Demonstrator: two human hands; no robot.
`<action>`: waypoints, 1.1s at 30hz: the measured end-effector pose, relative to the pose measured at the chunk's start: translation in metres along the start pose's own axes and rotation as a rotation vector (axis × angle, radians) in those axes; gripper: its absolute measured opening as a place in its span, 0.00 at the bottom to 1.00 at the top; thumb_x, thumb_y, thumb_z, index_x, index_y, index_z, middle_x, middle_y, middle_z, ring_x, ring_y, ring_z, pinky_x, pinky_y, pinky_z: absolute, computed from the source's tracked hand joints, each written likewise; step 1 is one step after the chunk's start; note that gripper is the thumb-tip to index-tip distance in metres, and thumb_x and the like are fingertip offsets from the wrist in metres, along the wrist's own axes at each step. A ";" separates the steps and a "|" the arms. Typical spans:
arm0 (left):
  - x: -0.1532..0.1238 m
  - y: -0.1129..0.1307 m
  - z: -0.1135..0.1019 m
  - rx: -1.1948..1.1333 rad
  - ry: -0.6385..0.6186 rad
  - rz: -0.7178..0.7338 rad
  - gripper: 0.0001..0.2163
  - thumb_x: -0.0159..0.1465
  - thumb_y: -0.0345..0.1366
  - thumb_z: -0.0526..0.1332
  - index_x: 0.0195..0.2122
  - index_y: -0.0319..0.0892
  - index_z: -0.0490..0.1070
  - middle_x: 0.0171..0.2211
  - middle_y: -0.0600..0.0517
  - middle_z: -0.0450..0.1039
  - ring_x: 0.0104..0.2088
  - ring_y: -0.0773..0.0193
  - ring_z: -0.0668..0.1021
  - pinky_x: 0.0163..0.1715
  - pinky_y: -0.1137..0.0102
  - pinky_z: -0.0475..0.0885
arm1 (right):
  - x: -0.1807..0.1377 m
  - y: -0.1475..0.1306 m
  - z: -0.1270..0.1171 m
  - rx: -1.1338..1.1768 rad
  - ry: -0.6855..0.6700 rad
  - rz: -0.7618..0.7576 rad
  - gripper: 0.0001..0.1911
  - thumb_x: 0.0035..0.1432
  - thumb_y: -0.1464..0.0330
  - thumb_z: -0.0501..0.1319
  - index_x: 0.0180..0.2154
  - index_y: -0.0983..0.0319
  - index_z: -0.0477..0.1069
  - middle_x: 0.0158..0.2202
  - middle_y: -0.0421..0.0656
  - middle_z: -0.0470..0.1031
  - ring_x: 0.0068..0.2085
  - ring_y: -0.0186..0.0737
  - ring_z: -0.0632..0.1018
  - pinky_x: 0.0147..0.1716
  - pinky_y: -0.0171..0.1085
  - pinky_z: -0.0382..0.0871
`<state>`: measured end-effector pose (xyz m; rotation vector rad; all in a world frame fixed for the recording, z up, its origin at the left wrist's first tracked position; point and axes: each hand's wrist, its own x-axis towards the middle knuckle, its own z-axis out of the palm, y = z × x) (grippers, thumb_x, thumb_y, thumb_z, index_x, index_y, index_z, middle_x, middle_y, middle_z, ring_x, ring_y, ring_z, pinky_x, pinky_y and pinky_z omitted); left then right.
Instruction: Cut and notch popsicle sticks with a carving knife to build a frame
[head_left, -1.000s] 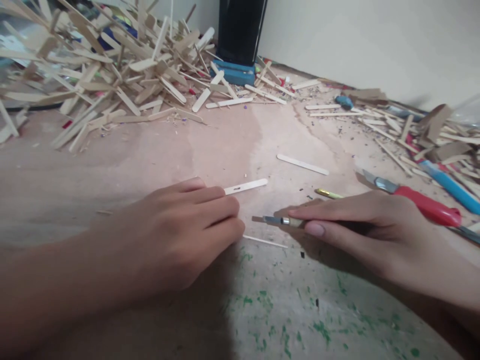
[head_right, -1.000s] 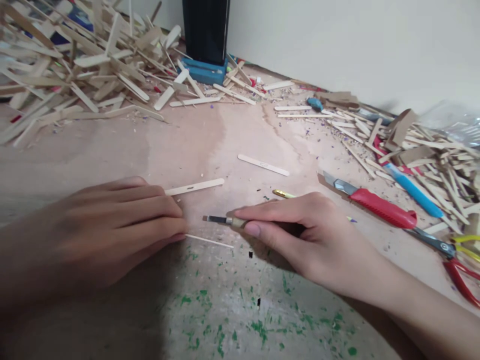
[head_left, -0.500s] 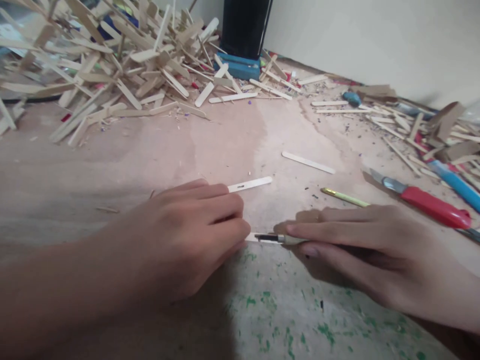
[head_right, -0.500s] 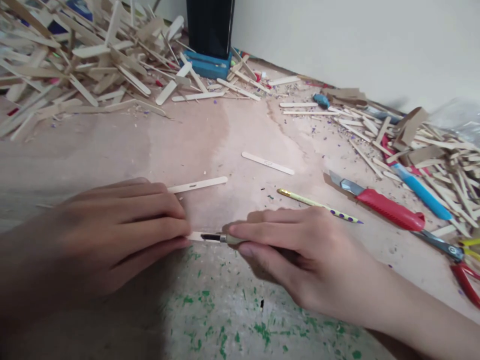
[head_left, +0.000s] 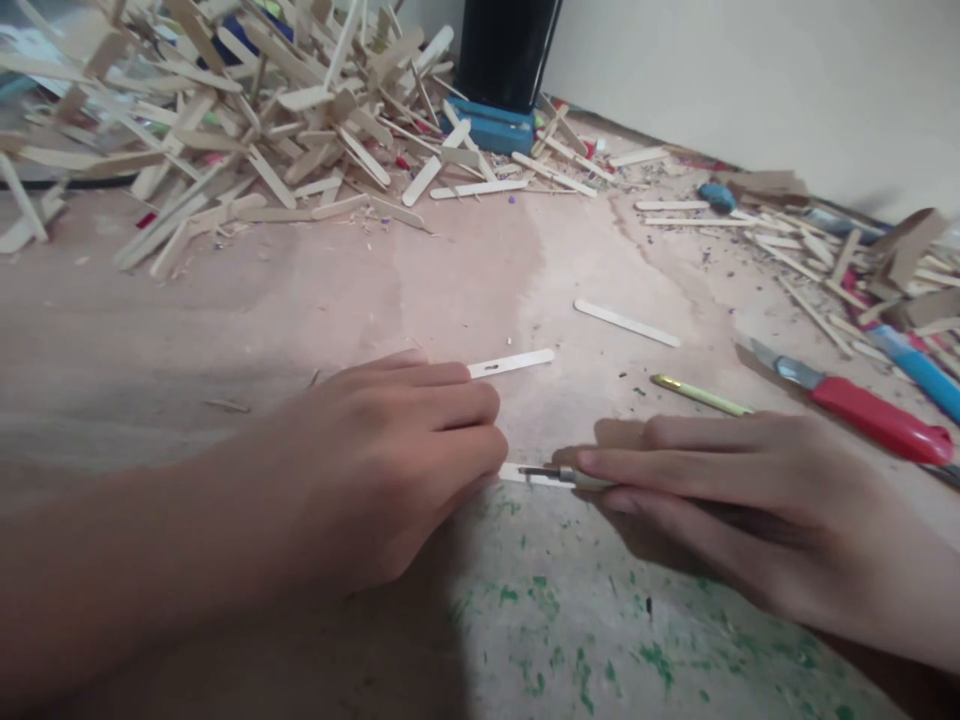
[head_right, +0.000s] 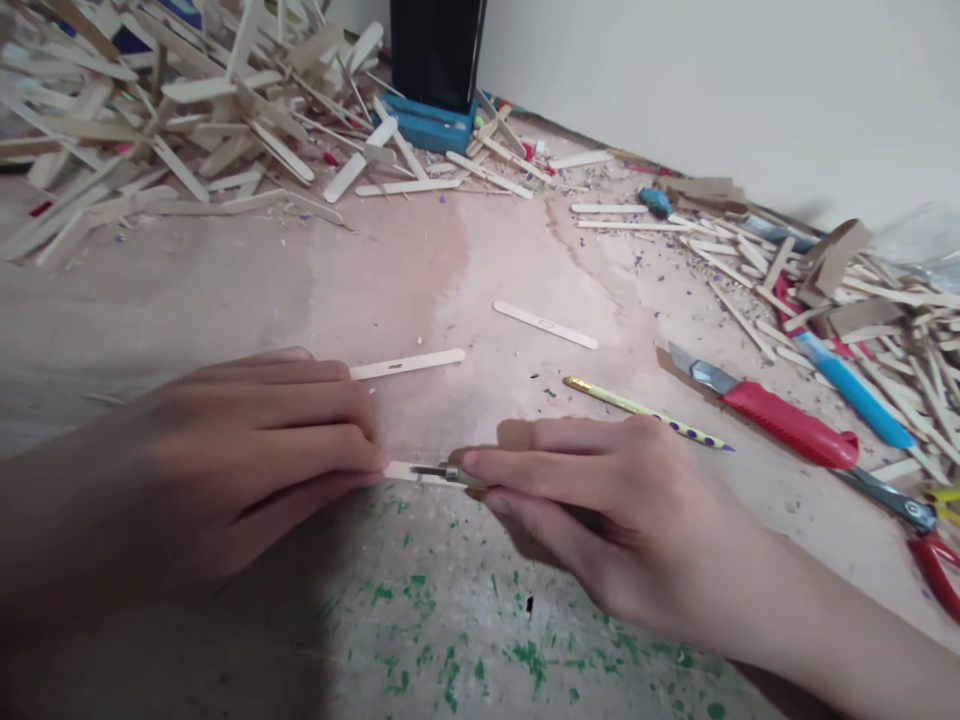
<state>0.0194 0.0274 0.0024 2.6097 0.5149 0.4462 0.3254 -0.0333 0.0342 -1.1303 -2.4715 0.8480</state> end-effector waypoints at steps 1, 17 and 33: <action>0.000 0.000 0.000 -0.011 -0.003 -0.001 0.16 0.77 0.21 0.57 0.38 0.41 0.82 0.37 0.51 0.80 0.38 0.55 0.79 0.42 0.60 0.72 | 0.001 0.000 0.000 -0.001 -0.003 -0.001 0.16 0.82 0.73 0.63 0.60 0.57 0.88 0.56 0.46 0.92 0.53 0.46 0.93 0.42 0.33 0.91; -0.004 -0.009 0.011 -0.075 0.051 0.032 0.15 0.79 0.23 0.57 0.37 0.44 0.75 0.36 0.52 0.77 0.36 0.60 0.76 0.39 0.64 0.69 | -0.012 -0.006 0.001 -0.360 0.038 -0.139 0.18 0.88 0.71 0.55 0.67 0.60 0.78 0.41 0.43 0.86 0.30 0.36 0.82 0.25 0.37 0.73; 0.003 -0.012 0.004 -0.070 -0.084 0.002 0.10 0.74 0.23 0.66 0.36 0.43 0.80 0.36 0.52 0.81 0.37 0.56 0.80 0.39 0.60 0.70 | 0.000 -0.023 -0.003 -0.208 0.028 -0.092 0.16 0.80 0.78 0.60 0.61 0.66 0.82 0.40 0.45 0.86 0.30 0.33 0.83 0.25 0.32 0.70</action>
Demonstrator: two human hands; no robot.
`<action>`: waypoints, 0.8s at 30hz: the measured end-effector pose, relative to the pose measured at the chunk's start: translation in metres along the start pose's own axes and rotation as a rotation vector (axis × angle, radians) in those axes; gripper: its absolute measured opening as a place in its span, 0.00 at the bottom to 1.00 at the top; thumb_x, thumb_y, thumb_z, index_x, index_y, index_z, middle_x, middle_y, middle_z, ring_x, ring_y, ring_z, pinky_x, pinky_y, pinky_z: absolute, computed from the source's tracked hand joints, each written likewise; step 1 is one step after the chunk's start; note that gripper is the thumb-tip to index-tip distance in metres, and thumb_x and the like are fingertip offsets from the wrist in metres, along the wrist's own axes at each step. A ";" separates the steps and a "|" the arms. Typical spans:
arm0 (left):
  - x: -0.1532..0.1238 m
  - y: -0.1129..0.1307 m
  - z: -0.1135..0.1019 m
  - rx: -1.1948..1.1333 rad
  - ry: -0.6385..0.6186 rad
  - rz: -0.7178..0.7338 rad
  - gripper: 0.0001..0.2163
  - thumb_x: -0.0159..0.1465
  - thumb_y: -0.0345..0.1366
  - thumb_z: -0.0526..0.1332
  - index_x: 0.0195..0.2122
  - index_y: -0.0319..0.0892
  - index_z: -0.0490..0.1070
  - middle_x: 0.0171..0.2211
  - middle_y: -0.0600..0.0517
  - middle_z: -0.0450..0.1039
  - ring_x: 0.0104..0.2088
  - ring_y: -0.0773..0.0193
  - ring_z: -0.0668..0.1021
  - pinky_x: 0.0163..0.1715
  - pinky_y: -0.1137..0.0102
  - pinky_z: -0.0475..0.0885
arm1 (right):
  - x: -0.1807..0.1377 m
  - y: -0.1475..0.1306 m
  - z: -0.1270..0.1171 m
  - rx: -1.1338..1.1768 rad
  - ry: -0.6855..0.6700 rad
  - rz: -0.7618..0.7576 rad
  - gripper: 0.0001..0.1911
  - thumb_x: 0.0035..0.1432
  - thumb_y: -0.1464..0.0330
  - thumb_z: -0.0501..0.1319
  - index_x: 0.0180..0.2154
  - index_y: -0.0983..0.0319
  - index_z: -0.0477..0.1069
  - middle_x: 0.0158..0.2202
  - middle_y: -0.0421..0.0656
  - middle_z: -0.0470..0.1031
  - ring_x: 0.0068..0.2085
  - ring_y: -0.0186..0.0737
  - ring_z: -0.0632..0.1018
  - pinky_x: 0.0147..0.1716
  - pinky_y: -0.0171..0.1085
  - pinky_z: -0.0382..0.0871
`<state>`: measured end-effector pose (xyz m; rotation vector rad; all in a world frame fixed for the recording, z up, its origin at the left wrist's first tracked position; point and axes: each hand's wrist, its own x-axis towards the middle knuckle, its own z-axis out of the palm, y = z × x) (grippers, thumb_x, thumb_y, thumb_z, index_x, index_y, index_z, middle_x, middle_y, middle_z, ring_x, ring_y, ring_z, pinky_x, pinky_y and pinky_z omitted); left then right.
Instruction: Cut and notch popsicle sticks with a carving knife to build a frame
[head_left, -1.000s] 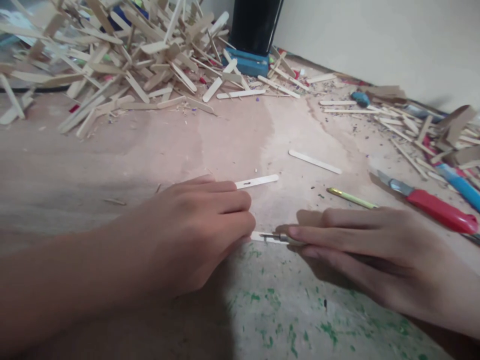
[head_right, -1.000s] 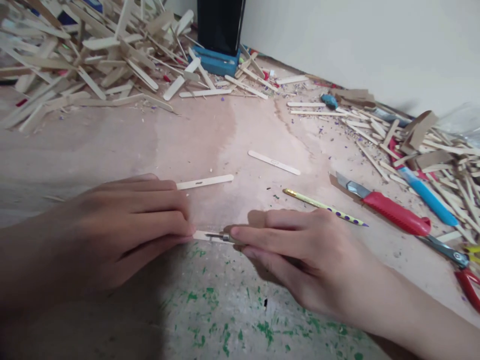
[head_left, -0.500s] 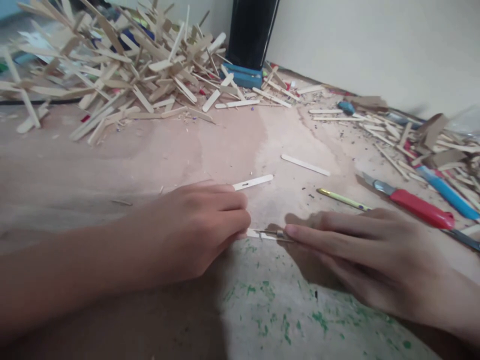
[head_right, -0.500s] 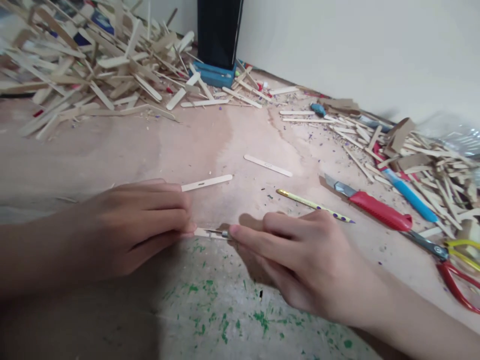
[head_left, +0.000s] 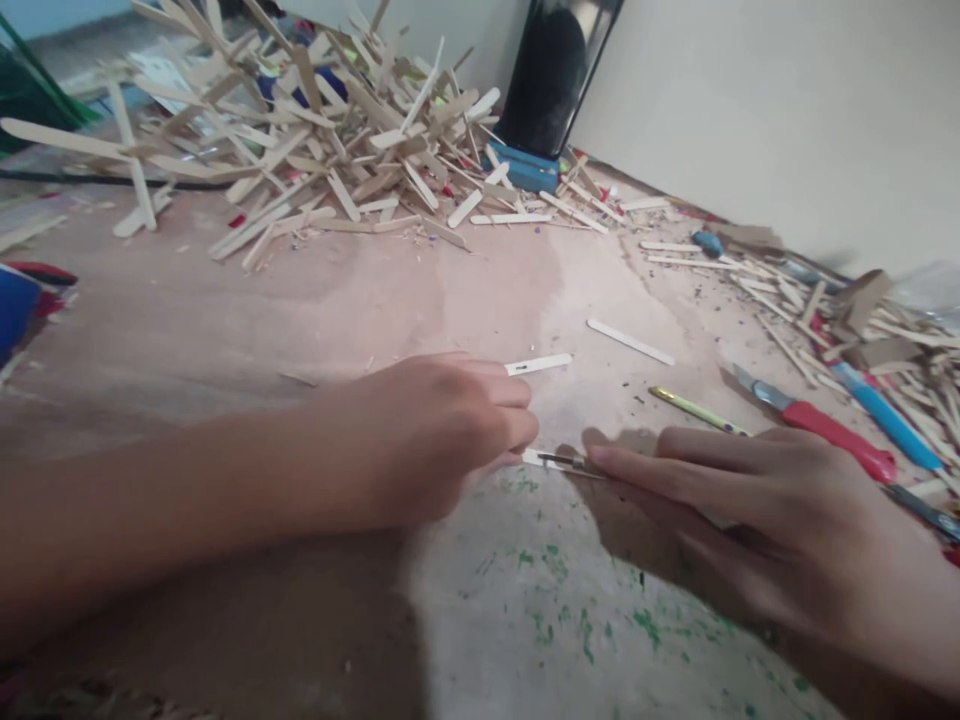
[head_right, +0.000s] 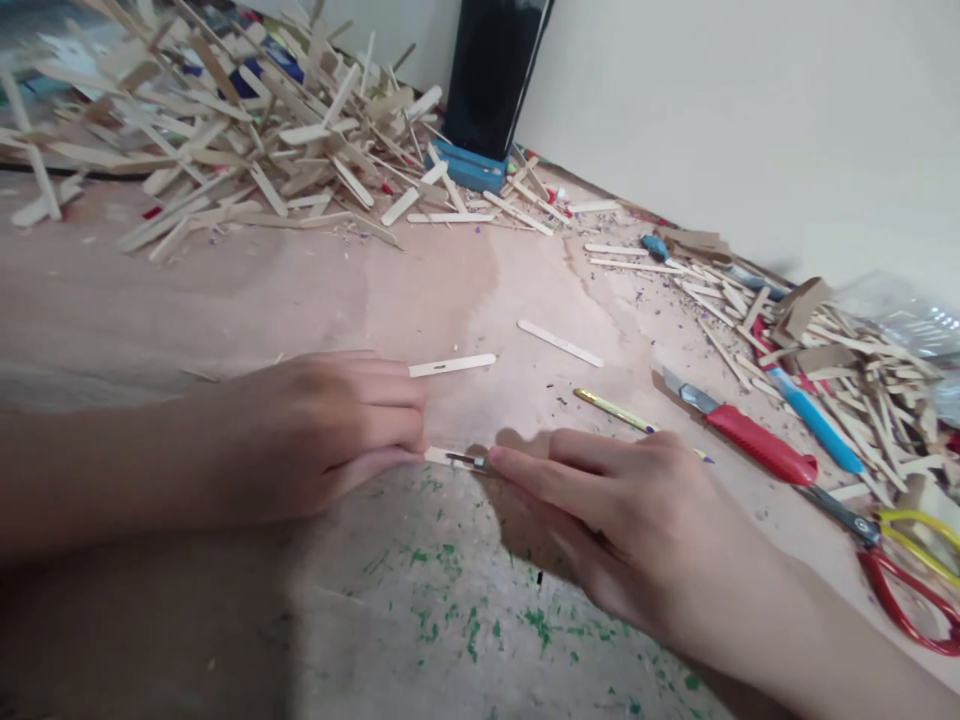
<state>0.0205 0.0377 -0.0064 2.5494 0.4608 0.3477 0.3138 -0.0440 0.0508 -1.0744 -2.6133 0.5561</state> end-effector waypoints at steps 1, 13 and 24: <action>0.001 0.000 -0.001 0.004 -0.003 -0.004 0.10 0.74 0.22 0.67 0.36 0.42 0.80 0.36 0.52 0.81 0.38 0.56 0.80 0.39 0.60 0.70 | 0.001 0.000 0.000 -0.003 -0.001 0.003 0.16 0.81 0.77 0.60 0.61 0.66 0.82 0.41 0.45 0.87 0.30 0.32 0.82 0.24 0.33 0.69; 0.003 0.000 0.003 0.004 -0.003 0.003 0.10 0.71 0.21 0.70 0.37 0.43 0.79 0.38 0.53 0.81 0.40 0.57 0.81 0.40 0.62 0.72 | 0.019 -0.012 -0.014 -0.107 -0.071 -0.026 0.20 0.87 0.71 0.52 0.53 0.64 0.84 0.29 0.37 0.77 0.21 0.29 0.71 0.21 0.35 0.61; 0.000 -0.005 0.010 -0.019 0.131 0.099 0.11 0.71 0.21 0.64 0.35 0.44 0.75 0.34 0.54 0.77 0.36 0.60 0.78 0.39 0.66 0.70 | 0.059 -0.019 -0.039 -0.541 -0.310 -0.348 0.20 0.75 0.80 0.52 0.46 0.64 0.83 0.26 0.39 0.70 0.20 0.38 0.65 0.25 0.46 0.49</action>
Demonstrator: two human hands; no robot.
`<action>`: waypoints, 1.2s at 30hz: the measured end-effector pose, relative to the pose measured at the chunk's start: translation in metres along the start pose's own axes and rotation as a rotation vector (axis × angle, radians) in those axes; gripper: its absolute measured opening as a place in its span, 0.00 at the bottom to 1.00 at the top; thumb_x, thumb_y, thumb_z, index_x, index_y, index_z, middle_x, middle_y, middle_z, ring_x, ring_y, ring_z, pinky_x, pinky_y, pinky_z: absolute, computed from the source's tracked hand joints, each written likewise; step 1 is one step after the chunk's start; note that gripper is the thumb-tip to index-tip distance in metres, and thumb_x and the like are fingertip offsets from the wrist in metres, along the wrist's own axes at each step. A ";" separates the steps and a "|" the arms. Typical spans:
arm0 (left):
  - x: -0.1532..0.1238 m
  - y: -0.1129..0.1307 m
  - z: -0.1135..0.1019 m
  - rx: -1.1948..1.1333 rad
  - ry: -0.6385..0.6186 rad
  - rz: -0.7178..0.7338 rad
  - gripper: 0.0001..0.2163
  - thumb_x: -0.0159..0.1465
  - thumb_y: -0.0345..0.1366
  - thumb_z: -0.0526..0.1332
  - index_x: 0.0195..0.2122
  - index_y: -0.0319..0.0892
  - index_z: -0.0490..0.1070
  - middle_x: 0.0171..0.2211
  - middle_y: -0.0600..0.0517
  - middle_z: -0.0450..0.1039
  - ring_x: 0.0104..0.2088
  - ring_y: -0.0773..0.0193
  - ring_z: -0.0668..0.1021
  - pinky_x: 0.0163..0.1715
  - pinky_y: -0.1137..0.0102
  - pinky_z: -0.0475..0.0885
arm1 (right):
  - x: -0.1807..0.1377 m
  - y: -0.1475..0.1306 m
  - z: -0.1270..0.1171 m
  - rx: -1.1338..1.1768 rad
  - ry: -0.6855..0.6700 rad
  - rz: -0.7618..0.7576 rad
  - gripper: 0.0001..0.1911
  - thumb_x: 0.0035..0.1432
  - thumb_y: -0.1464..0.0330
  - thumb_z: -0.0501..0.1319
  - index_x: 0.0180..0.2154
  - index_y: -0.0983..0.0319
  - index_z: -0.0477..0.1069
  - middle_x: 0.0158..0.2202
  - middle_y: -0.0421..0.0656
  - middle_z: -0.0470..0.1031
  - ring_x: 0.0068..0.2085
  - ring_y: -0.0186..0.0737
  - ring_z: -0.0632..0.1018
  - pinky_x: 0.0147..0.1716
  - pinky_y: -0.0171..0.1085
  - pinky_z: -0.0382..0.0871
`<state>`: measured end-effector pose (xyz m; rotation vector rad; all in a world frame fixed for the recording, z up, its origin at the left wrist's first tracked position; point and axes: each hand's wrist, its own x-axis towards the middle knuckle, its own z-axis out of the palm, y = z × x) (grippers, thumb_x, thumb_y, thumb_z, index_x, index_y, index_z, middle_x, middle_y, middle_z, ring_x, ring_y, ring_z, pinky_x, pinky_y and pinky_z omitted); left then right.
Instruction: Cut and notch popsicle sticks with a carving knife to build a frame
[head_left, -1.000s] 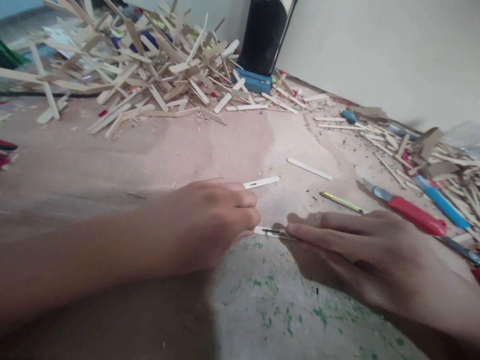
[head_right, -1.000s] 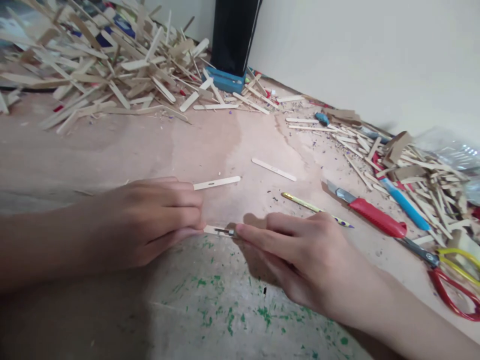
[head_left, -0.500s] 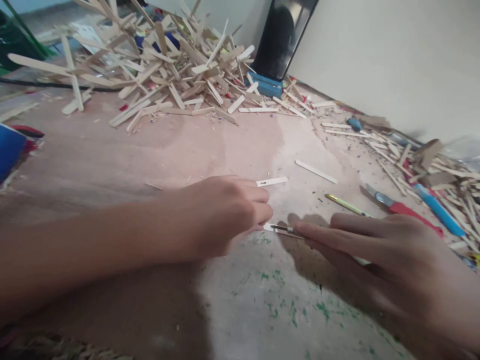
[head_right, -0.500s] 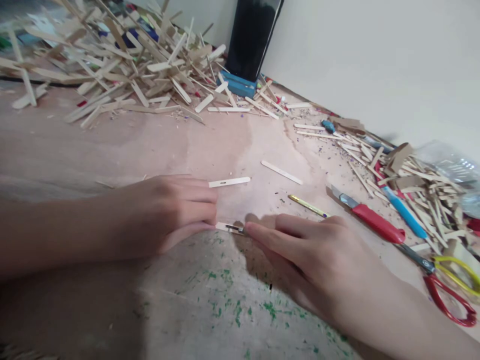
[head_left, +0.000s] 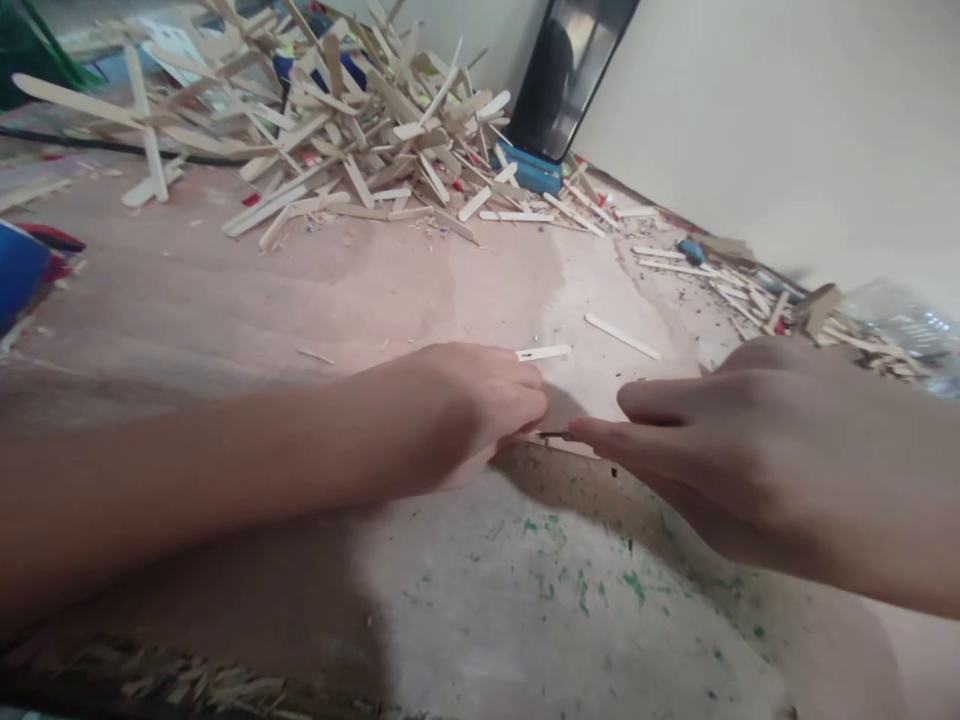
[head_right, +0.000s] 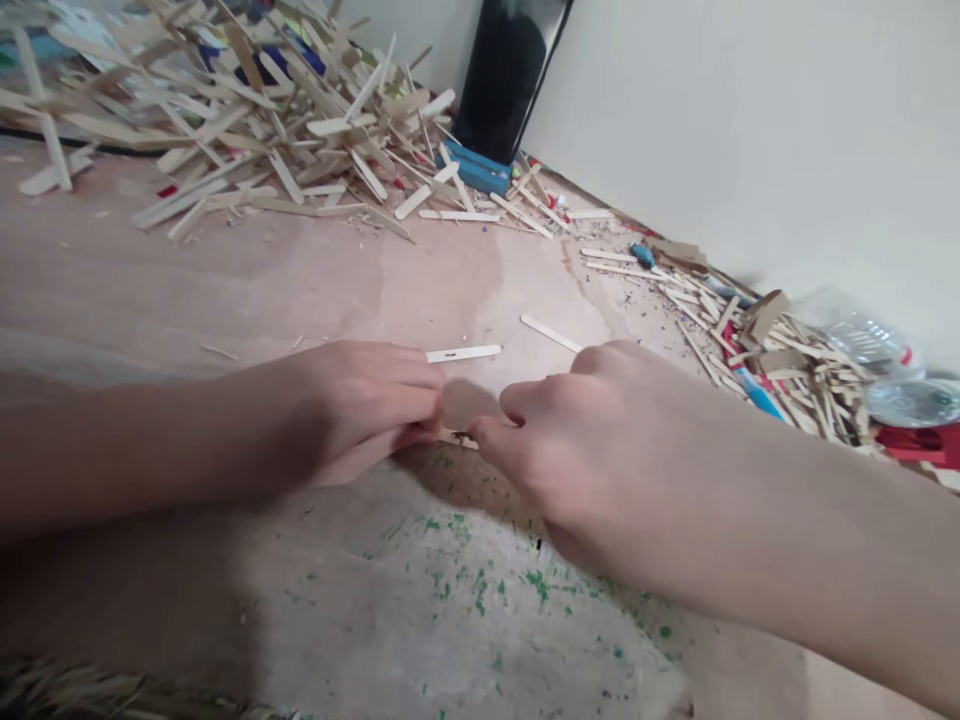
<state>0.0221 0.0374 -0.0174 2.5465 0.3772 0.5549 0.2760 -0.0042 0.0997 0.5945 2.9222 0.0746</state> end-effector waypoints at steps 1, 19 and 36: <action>0.001 0.001 -0.001 0.010 -0.022 -0.016 0.11 0.71 0.21 0.64 0.35 0.44 0.75 0.33 0.54 0.77 0.36 0.60 0.78 0.39 0.66 0.70 | 0.002 0.000 -0.002 -0.030 -0.020 -0.024 0.19 0.72 0.81 0.54 0.48 0.65 0.84 0.26 0.39 0.70 0.20 0.39 0.64 0.26 0.47 0.49; -0.002 -0.007 0.015 0.133 0.026 0.040 0.09 0.73 0.25 0.65 0.37 0.46 0.73 0.35 0.53 0.78 0.35 0.59 0.76 0.39 0.65 0.69 | -0.055 0.003 0.071 0.315 0.264 0.105 0.18 0.90 0.72 0.52 0.70 0.63 0.74 0.46 0.45 0.86 0.37 0.33 0.84 0.29 0.35 0.67; 0.001 0.002 -0.002 0.027 -0.034 -0.023 0.11 0.75 0.23 0.62 0.36 0.43 0.75 0.35 0.52 0.79 0.37 0.59 0.79 0.41 0.65 0.72 | -0.022 -0.012 0.013 0.033 0.070 0.054 0.17 0.78 0.79 0.54 0.53 0.64 0.81 0.31 0.41 0.73 0.24 0.40 0.65 0.28 0.48 0.50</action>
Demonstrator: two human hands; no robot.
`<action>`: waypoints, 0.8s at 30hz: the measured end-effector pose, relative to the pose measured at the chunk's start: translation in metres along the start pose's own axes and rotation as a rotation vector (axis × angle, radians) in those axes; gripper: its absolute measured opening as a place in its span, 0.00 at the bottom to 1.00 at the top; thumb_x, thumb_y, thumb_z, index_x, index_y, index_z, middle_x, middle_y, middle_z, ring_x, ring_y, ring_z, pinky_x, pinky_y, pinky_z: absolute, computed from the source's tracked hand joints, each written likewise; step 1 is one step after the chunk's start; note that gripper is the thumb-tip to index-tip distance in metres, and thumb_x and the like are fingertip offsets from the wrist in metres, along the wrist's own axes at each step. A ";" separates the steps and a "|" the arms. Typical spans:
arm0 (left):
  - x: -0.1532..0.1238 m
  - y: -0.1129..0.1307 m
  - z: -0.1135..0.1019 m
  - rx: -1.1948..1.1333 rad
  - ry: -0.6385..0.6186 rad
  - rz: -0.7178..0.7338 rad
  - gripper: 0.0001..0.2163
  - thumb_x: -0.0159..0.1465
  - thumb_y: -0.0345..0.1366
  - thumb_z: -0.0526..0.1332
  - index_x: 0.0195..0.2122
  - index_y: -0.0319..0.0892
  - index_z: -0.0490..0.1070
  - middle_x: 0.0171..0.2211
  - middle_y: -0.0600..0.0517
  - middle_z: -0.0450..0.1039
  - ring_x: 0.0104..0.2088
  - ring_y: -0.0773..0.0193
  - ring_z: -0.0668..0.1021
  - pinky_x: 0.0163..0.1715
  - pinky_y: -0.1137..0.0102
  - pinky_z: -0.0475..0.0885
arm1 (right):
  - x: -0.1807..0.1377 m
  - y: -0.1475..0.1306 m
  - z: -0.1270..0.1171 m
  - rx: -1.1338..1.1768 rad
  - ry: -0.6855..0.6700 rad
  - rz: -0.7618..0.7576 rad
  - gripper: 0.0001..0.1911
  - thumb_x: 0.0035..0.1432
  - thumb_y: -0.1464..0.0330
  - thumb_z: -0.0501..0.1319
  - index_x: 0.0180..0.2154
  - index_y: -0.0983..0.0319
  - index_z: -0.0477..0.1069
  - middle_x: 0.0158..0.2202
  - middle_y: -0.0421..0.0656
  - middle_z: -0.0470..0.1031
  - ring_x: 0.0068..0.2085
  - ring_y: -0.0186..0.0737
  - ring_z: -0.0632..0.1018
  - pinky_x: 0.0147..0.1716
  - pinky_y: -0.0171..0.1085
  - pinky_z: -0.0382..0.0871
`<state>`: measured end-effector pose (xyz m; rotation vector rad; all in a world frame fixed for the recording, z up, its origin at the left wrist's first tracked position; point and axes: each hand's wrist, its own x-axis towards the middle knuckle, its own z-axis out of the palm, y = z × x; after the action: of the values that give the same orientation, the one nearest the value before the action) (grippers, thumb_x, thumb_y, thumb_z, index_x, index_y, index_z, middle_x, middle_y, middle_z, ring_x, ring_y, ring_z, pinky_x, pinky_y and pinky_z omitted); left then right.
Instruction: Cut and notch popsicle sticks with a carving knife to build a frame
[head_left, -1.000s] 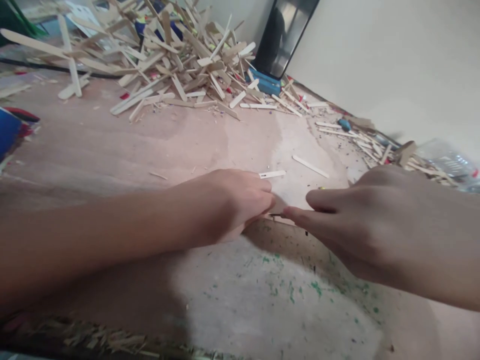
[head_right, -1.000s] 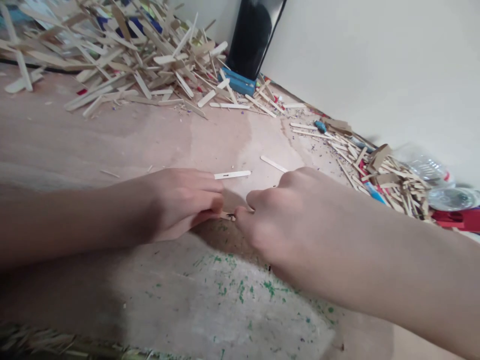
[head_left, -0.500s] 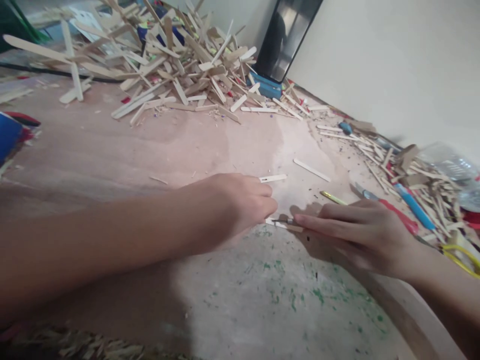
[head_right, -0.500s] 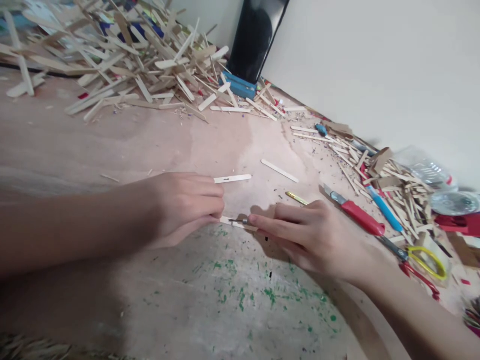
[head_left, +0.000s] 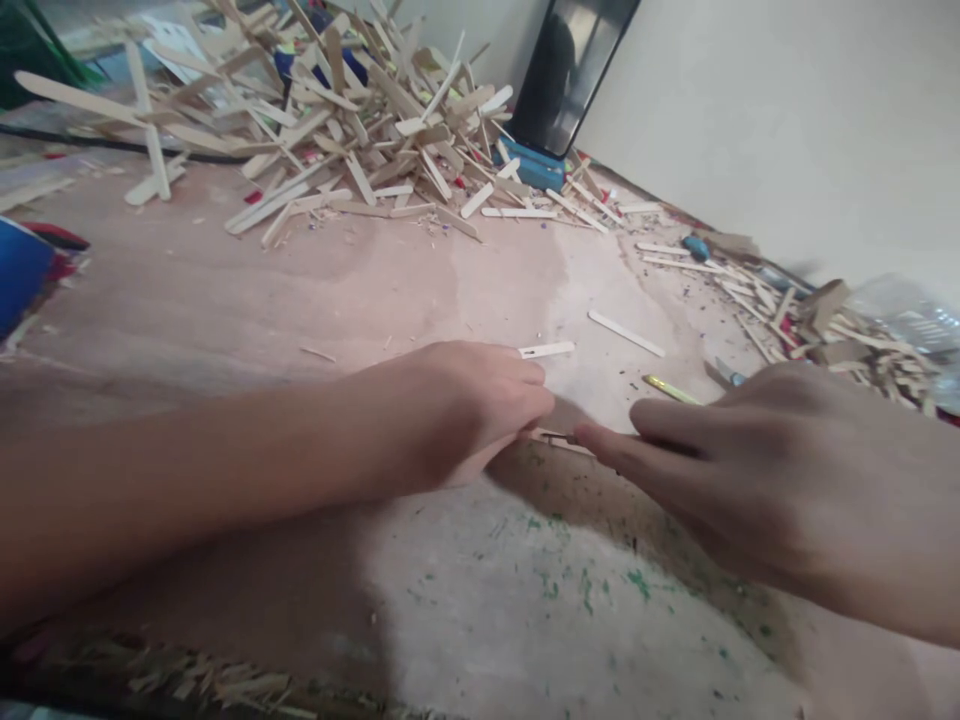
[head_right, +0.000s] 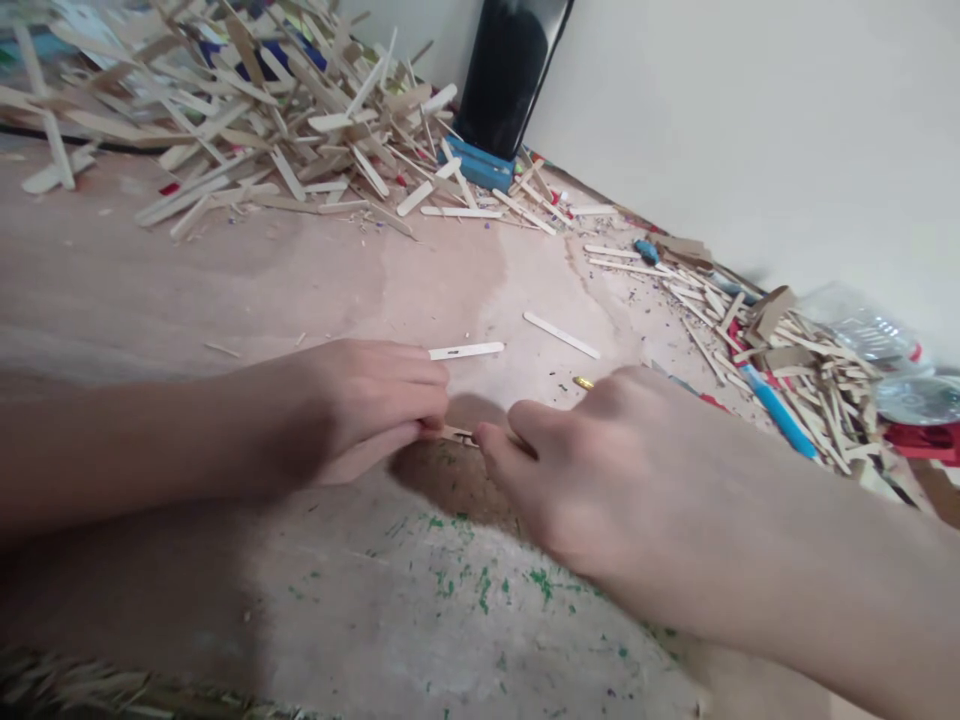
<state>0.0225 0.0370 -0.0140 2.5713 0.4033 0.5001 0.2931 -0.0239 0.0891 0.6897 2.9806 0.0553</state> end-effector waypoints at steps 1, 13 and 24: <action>0.000 0.000 0.000 0.000 0.001 -0.011 0.11 0.74 0.23 0.62 0.35 0.43 0.75 0.34 0.52 0.79 0.37 0.59 0.78 0.40 0.65 0.71 | 0.008 0.002 -0.005 -0.015 -0.047 -0.031 0.16 0.72 0.80 0.58 0.50 0.62 0.83 0.29 0.40 0.72 0.23 0.40 0.64 0.28 0.48 0.49; -0.002 0.003 -0.003 0.029 -0.016 0.001 0.10 0.76 0.24 0.62 0.37 0.41 0.78 0.35 0.52 0.79 0.36 0.60 0.78 0.40 0.67 0.71 | 0.008 -0.021 -0.006 -0.058 -0.072 0.101 0.11 0.65 0.80 0.65 0.44 0.64 0.82 0.29 0.41 0.76 0.22 0.36 0.66 0.29 0.46 0.44; -0.002 0.006 -0.009 0.087 -0.129 -0.037 0.10 0.70 0.22 0.64 0.37 0.44 0.80 0.36 0.51 0.82 0.37 0.55 0.82 0.40 0.59 0.73 | -0.020 -0.020 0.029 0.556 0.129 0.411 0.18 0.84 0.74 0.54 0.49 0.64 0.83 0.41 0.48 0.88 0.33 0.37 0.84 0.31 0.35 0.73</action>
<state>0.0181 0.0345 -0.0040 2.6566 0.4352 0.3071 0.3050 -0.0499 0.0602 1.3909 2.9174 -0.7507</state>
